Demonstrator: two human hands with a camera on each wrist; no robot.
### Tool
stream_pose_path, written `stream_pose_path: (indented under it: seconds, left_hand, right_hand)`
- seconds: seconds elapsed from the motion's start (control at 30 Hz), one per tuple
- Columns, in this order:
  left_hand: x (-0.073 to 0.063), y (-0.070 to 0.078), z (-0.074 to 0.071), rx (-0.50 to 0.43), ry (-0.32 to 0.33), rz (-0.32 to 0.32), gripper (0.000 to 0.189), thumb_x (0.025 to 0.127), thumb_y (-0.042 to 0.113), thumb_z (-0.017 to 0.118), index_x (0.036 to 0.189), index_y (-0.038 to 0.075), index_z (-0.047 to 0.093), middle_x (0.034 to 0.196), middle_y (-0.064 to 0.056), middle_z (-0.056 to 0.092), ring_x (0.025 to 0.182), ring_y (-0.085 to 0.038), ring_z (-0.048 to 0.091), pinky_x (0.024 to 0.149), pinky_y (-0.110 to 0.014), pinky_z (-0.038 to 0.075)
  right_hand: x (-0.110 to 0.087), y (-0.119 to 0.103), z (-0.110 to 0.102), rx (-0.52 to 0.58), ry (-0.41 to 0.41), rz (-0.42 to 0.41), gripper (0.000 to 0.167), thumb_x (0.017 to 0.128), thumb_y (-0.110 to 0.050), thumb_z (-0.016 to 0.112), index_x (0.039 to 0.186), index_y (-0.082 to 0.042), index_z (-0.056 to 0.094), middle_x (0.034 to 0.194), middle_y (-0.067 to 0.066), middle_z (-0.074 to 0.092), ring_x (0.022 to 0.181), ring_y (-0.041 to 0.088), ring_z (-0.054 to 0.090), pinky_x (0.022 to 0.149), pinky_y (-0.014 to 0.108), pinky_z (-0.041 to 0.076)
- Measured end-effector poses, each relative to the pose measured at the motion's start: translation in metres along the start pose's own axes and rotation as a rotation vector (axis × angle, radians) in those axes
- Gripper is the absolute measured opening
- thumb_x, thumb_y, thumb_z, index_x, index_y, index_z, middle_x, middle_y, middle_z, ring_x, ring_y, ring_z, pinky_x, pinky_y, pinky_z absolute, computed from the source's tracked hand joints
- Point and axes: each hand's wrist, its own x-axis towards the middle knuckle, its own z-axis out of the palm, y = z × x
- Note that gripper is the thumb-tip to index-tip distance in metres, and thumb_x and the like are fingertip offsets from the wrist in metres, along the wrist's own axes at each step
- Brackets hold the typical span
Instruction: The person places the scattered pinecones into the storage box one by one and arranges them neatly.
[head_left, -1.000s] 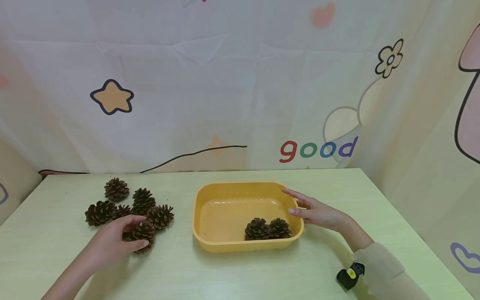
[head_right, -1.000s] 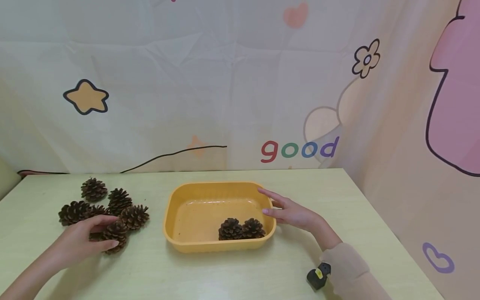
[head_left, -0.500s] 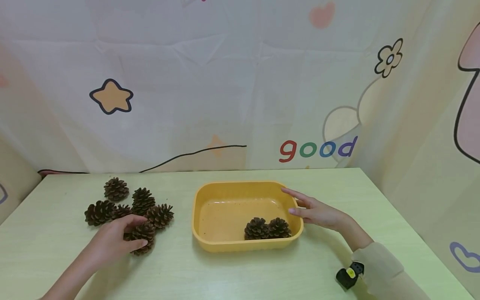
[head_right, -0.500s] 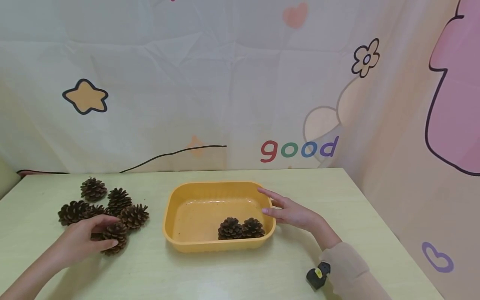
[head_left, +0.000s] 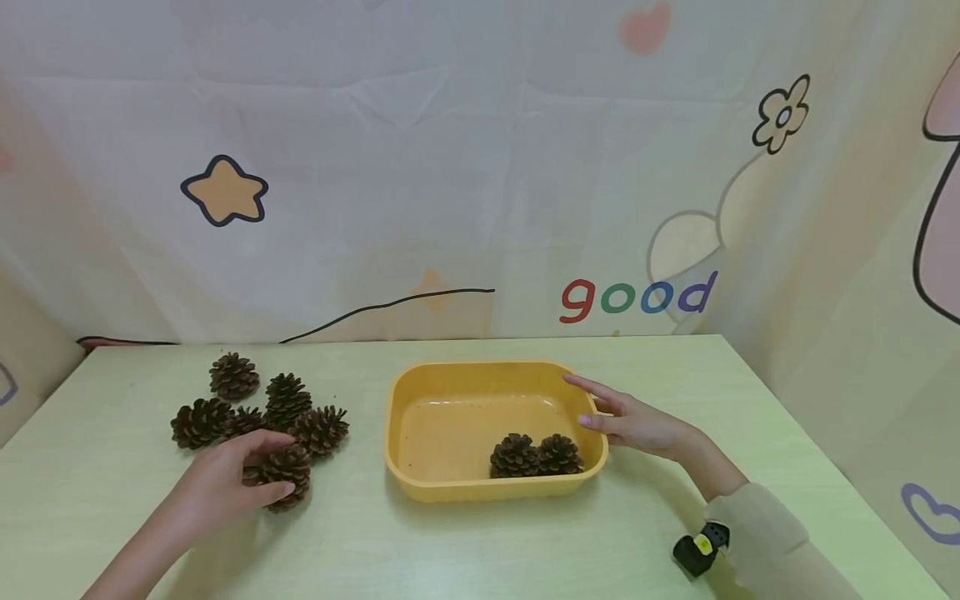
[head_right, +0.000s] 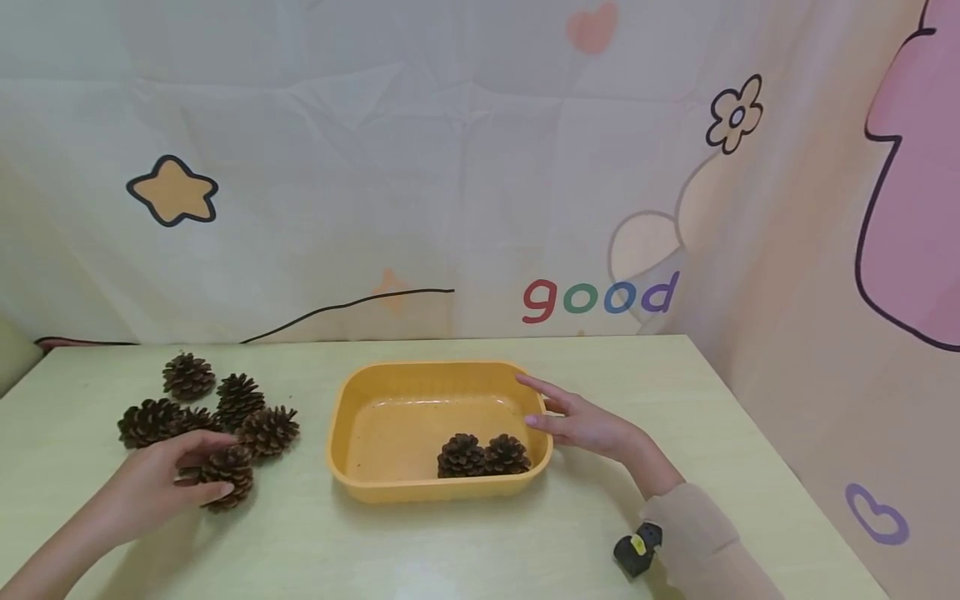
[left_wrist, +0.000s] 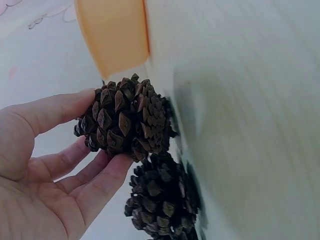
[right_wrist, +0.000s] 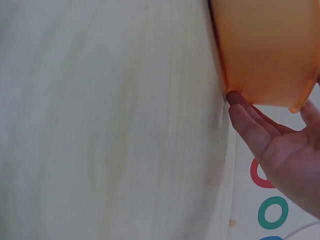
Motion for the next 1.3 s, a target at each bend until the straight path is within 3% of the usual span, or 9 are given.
stream_pose_path:
  seconds: [0.6, 1.07, 1.3]
  left_hand:
    - [-0.010, 0.025, 0.002, -0.104, 0.088, 0.041, 0.052, 0.069, 0.013, 0.078, 0.117, 0.006, 0.058, 0.112, -0.015, 0.061, 0.097, -0.033, 0.059, 0.074, -0.031, 0.054]
    - [-0.005, 0.040, 0.005, -0.138, 0.133, 0.099, 0.050, 0.070, 0.015, 0.078, 0.116, 0.010, 0.059, 0.108, -0.007, 0.063, 0.096, -0.024, 0.059, 0.074, -0.029, 0.054]
    - [0.000, 0.054, 0.005, -0.219, 0.125, 0.128, 0.047, 0.071, 0.009, 0.076, 0.115, 0.008, 0.060, 0.105, -0.004, 0.063, 0.091, -0.018, 0.058, 0.074, -0.024, 0.054]
  right_hand:
    - [-0.001, 0.002, -0.001, 0.001, -0.013, -0.018, 0.066, 0.094, -0.027, 0.051, 0.148, -0.021, 0.014, 0.150, 0.021, 0.003, 0.129, 0.046, 0.025, 0.096, 0.048, 0.040]
    - [-0.002, 0.001, 0.000, -0.006, -0.001, -0.012, 0.066, 0.093, -0.027, 0.052, 0.147, -0.021, 0.015, 0.150, 0.020, 0.003, 0.130, 0.046, 0.024, 0.096, 0.048, 0.040]
    - [-0.002, 0.001, -0.001, -0.030, 0.014, 0.002, 0.066, 0.093, -0.028, 0.052, 0.147, -0.022, 0.016, 0.151, 0.017, 0.002, 0.132, 0.047, 0.017, 0.096, 0.051, 0.039]
